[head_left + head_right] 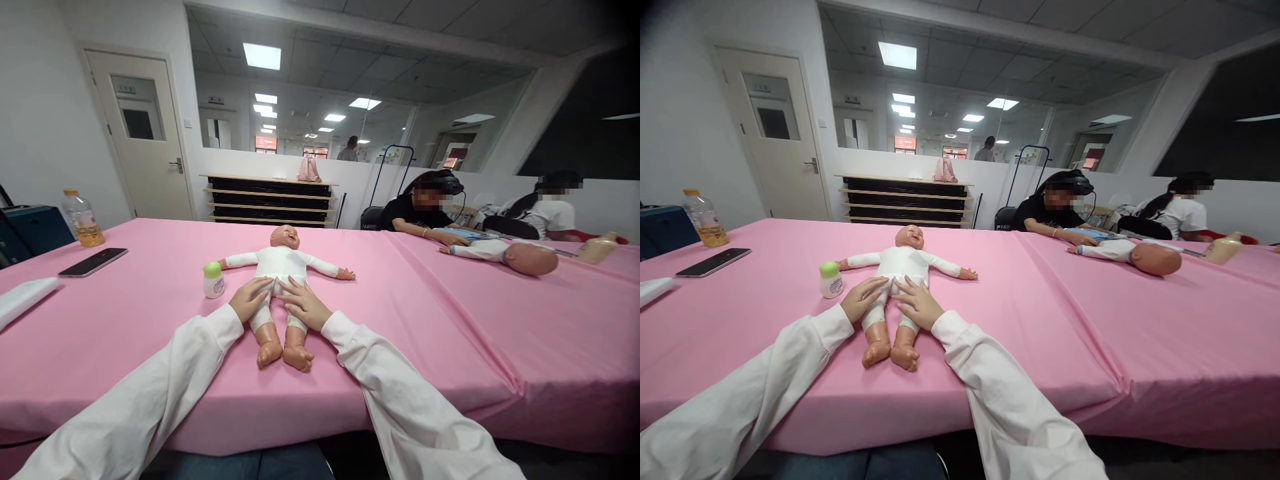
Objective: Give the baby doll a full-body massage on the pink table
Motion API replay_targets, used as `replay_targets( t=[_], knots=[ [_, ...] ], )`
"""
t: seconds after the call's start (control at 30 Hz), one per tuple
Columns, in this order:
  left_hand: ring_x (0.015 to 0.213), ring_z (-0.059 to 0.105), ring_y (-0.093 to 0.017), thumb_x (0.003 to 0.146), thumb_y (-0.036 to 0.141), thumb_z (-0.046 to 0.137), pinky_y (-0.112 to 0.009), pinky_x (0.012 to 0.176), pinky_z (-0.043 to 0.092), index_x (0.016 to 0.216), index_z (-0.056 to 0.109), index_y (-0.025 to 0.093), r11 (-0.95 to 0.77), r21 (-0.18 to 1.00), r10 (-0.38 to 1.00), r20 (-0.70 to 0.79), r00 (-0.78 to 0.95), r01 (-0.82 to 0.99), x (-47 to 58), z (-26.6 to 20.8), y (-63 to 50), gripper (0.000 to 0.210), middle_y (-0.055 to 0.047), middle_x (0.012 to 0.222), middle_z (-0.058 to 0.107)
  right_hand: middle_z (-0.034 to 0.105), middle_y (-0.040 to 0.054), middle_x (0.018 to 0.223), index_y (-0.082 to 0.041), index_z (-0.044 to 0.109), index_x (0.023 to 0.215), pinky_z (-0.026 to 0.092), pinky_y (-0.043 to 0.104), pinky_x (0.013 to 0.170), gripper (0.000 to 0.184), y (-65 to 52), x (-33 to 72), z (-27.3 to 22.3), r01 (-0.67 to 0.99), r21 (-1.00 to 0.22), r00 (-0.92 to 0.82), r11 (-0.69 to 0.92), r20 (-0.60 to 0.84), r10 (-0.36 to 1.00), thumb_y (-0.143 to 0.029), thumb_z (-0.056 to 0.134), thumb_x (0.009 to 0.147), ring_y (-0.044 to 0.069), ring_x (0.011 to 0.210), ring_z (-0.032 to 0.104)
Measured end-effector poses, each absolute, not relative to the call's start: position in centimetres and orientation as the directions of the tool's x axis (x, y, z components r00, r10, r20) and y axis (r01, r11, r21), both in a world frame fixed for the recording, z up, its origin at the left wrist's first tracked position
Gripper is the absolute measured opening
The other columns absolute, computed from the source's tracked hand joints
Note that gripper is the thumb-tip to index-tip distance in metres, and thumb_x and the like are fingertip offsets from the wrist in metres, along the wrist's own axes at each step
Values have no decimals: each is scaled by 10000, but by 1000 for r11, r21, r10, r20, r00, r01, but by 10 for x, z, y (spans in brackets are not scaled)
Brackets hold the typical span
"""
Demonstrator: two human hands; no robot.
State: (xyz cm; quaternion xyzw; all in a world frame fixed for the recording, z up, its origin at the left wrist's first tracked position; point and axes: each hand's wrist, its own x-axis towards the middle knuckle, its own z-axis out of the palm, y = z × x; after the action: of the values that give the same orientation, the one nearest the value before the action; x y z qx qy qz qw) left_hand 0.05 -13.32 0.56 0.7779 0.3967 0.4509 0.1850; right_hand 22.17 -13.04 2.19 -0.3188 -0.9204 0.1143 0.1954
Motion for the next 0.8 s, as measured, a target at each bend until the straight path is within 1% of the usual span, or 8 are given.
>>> replay_targets(
  t=[0.1,0.2,0.37,0.47,0.53,0.6,0.7,0.8],
  knots=[
    [1295,410,-255,850,429,450,-442,1113,284,1188,619,155,-653,581,757,511,407,486,0,2,-132,467,-105,1332,521,401,41,1438,-247,603,1198,74,635,1086,345,-137,220,28,531,-285,-757,798,263,598,-344,396,941,283,1415,151],
    [1345,331,-279,847,402,470,-500,1126,216,1139,660,184,-642,582,763,425,486,499,-2,3,-131,411,-78,1281,570,491,42,1372,-255,619,1174,92,613,1089,332,-145,219,34,497,-252,-798,830,244,552,-318,382,949,258,1402,208],
    [1394,195,-307,800,426,539,-543,1130,121,1025,720,198,-593,662,769,298,565,458,-5,9,-134,368,-60,1210,621,612,70,1233,-220,640,1135,42,581,1109,299,-150,218,38,443,-214,-851,870,204,484,-302,442,926,241,1333,363],
    [1359,286,-319,748,464,598,-518,1122,173,983,733,203,-534,737,792,266,549,414,-5,15,-139,376,-75,1116,670,652,88,1162,-186,662,1083,104,522,1128,308,-149,218,35,390,-254,-855,885,257,450,-321,433,926,228,1185,535],
    [1209,494,-327,741,491,599,-502,1062,305,1012,721,174,-459,807,833,244,497,373,-6,20,-143,434,-103,1017,701,714,80,991,-178,665,1072,177,479,1125,371,-149,218,32,355,-336,-835,873,306,457,-371,376,944,207,1019,635],
    [962,641,-298,729,519,604,-471,949,429,1056,692,116,-375,877,869,220,443,300,-8,26,-145,526,-120,869,715,728,53,802,-178,666,1064,275,446,1088,468,-150,218,29,316,-455,-797,833,348,493,-451,302,953,193,871,676],
    [662,666,-237,692,569,622,-404,736,522,1077,652,58,-268,944,908,180,377,193,-16,34,-143,640,-86,645,673,706,39,705,-164,652,1076,458,394,902,591,-151,218,28,251,-639,-687,727,411,599,-561,239,930,184,734,681],
    [519,622,-187,674,606,604,-335,579,517,1056,640,74,-219,963,952,174,253,159,-23,36,-138,655,-43,576,628,705,42,712,-159,631,1102,491,368,824,605,-147,220,27,215,-690,-518,691,519,680,-595,257,912,189,746,670]
  ],
)
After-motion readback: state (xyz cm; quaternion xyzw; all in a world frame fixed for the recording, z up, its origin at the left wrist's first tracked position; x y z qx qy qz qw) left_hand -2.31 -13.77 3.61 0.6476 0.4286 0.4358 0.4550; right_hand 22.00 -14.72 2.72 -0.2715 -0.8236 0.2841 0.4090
